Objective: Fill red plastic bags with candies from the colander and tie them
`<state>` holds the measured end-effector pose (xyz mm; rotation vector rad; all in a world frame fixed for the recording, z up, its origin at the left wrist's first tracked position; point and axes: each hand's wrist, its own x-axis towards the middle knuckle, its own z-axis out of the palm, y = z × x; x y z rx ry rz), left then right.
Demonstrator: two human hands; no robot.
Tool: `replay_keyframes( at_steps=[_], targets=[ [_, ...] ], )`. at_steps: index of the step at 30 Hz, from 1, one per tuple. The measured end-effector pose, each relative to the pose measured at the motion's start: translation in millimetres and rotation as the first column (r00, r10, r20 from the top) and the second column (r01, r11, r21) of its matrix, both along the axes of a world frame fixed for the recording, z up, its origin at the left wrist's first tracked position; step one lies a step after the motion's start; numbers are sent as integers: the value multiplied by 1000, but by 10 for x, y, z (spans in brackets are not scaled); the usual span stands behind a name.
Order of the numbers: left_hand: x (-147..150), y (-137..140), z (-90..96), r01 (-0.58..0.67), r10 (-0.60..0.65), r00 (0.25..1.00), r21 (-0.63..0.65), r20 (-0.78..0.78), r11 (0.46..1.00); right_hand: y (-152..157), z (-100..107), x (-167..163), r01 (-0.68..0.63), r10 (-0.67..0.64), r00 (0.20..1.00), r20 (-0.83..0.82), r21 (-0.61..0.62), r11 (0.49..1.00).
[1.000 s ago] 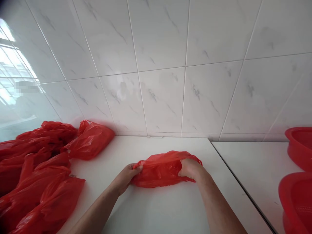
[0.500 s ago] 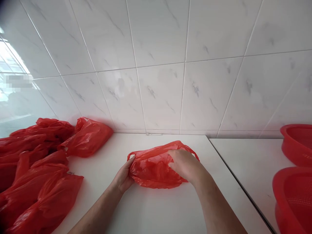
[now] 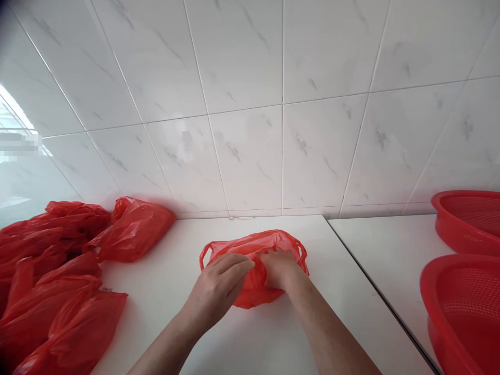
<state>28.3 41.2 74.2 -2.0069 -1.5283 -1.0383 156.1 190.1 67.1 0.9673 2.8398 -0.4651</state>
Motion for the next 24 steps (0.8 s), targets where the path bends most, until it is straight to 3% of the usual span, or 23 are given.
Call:
replay_keyframes(
  at_steps=[2, 5, 7, 9, 11, 14, 17, 19, 21, 24],
  targets=[
    [28, 60, -50, -57, 38, 997, -277, -72, 959, 5, -45, -12, -35, 35, 999, 10, -22, 999],
    [-126, 125, -259, -323, 321, 941, -553, -103, 768, 73, -116, -5, -58, 61, 997, 39, -81, 995],
    [-276, 128, -385, -357, 427, 903, -643, -50, 678, 143, -156, 11, -60, 67, 996, 53, -117, 991],
    [-387, 113, -446, -291, 425, 904, -659, 48, 694, 202, -179, 29, -63, 71, 996, 53, -140, 988],
    [-444, 101, -450, -236, 399, 904, -599, 153, 765, 232, -175, 51, -74, 80, 996, 28, -172, 982],
    [-488, 95, -435, -334, 432, 869, -359, 240, 872, 226, -108, 102, -81, 77, 997, -26, -259, 962],
    [-559, 67, -470, -448, 449, 842, -76, 299, 891, 199, 10, 173, -29, 4, 997, -80, -308, 951],
    [-610, 35, -512, -456, 422, 805, -22, 416, 890, 179, 96, 220, 23, -57, 993, -103, -310, 950],
    [-641, 9, -547, -437, 394, 691, -83, 606, 895, 153, 177, 259, 54, -93, 989, -113, -306, 950],
    [-645, 0, -569, -325, 359, 397, -237, 844, 916, 98, 267, 293, 78, -116, 987, -112, -296, 952]
  ],
)
